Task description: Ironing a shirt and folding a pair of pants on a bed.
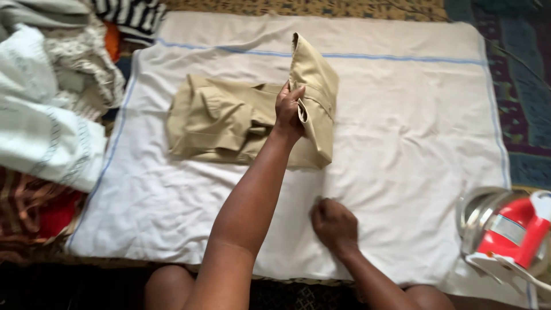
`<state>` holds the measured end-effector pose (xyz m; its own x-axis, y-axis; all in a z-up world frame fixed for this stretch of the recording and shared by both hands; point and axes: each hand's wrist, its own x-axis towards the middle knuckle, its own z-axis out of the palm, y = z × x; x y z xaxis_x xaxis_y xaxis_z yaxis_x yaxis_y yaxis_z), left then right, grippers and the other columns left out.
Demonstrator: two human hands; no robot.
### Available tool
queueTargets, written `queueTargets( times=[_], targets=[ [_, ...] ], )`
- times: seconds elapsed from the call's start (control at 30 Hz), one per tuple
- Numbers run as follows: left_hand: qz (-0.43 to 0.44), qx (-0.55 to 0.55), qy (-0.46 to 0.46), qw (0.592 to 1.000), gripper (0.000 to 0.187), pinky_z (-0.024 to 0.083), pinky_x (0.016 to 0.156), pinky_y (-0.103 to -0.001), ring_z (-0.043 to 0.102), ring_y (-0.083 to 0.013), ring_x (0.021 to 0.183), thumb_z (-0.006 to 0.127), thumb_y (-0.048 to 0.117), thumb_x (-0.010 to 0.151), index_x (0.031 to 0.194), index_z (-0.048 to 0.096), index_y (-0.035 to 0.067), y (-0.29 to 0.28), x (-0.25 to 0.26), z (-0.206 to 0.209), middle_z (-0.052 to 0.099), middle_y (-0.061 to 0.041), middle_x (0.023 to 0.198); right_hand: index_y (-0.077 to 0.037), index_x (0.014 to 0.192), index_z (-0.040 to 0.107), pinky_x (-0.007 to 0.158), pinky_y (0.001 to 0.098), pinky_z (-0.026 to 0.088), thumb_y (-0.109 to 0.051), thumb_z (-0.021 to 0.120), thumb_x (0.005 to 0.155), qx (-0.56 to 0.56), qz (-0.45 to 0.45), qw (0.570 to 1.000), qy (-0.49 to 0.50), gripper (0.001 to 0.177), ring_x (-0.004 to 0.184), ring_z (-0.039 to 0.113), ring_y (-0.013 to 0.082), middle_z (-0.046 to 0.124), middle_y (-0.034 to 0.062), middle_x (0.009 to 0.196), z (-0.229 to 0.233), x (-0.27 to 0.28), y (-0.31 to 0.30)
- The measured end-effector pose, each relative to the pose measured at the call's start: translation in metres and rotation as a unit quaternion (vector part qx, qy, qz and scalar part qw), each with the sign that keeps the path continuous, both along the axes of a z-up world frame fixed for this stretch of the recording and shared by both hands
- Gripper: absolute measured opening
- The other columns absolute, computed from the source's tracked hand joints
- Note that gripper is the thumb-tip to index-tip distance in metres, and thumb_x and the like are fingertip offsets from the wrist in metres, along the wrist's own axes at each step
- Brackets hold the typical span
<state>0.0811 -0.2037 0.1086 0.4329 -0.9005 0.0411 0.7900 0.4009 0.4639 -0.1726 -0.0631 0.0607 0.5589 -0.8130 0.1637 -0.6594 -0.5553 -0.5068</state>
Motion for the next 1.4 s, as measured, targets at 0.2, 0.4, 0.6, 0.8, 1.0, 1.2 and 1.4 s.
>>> queueTargets(
  times=[0.2,0.4,0.6,0.8,1.0,1.2,1.4],
  targets=[
    [-0.016,-0.002,-0.045,0.999,0.034,0.063,0.080,-0.042,0.071,-0.0250,0.088,0.055,0.003,0.097,0.131,0.053,0.004,0.045,0.108,0.001,0.068,-0.012,0.105,-0.011,0.080,0.058,0.058,0.0429,0.051,-0.027,0.061,0.092,0.008,-0.013,0.994,0.110,0.020,0.059,0.063,0.0263,0.062,0.0070,0.067,-0.010,0.002,0.000],
    [0.003,0.072,-0.184,0.980,0.041,0.062,0.084,-0.040,0.072,-0.0257,0.093,0.059,0.003,0.095,0.135,0.056,0.000,0.115,0.242,-0.027,0.070,-0.014,0.113,-0.012,0.080,0.058,0.061,0.0436,0.050,-0.029,0.064,0.090,-0.017,-0.036,0.994,0.101,0.020,0.065,0.064,0.0265,0.064,0.0047,0.069,-0.012,0.007,0.001],
    [0.029,0.303,-0.238,0.922,0.051,0.062,0.082,-0.040,0.073,-0.0254,0.093,0.059,-0.006,0.086,0.137,0.059,-0.003,0.135,0.310,-0.132,0.073,-0.014,0.113,-0.012,0.081,0.059,0.063,0.0442,0.050,-0.030,0.065,0.089,-0.014,-0.058,0.991,0.118,0.021,0.070,0.065,0.0267,0.065,0.0038,0.072,-0.019,0.006,0.001],
    [0.056,0.279,-0.265,0.921,0.053,0.063,0.079,-0.037,0.073,-0.0223,0.090,0.060,-0.011,0.085,0.137,0.059,-0.003,0.147,0.308,-0.084,0.074,-0.016,0.113,-0.013,0.081,0.060,0.064,0.0435,0.051,-0.031,0.065,0.088,-0.010,-0.060,0.990,0.124,0.020,0.072,0.066,0.0256,0.065,0.0032,0.073,-0.024,0.005,-0.002],
    [0.079,0.414,-0.363,0.831,0.059,0.063,0.082,-0.035,0.074,-0.0219,0.096,0.061,-0.012,0.079,0.136,0.057,-0.001,0.168,0.314,-0.077,0.074,-0.014,0.117,-0.013,0.081,0.060,0.064,0.0428,0.051,-0.031,0.063,0.089,0.001,-0.061,0.988,0.139,0.020,0.070,0.065,0.0243,0.065,0.0030,0.071,-0.026,0.004,-0.002],
    [0.283,0.473,-0.609,0.570,0.046,0.053,0.092,-0.049,0.064,-0.0379,0.110,0.070,0.003,0.081,0.126,0.060,0.005,0.157,0.271,-0.061,0.068,-0.019,0.120,-0.012,0.080,0.060,0.063,0.0429,0.051,-0.031,0.062,0.089,0.004,-0.063,0.987,0.148,0.020,0.066,0.064,0.0247,0.065,0.0037,0.070,-0.023,0.005,-0.002],
    [0.272,0.220,-0.775,0.526,0.042,0.047,0.104,-0.048,0.057,-0.0352,0.122,0.073,0.016,0.089,0.127,0.057,0.009,0.073,0.185,-0.030,0.063,-0.015,0.125,-0.013,0.081,0.059,0.061,0.0422,0.051,-0.029,0.061,0.089,-0.003,-0.055,0.989,0.135,0.018,0.064,0.064,0.0239,0.064,0.0043,0.068,-0.025,0.005,-0.003]
  ],
)
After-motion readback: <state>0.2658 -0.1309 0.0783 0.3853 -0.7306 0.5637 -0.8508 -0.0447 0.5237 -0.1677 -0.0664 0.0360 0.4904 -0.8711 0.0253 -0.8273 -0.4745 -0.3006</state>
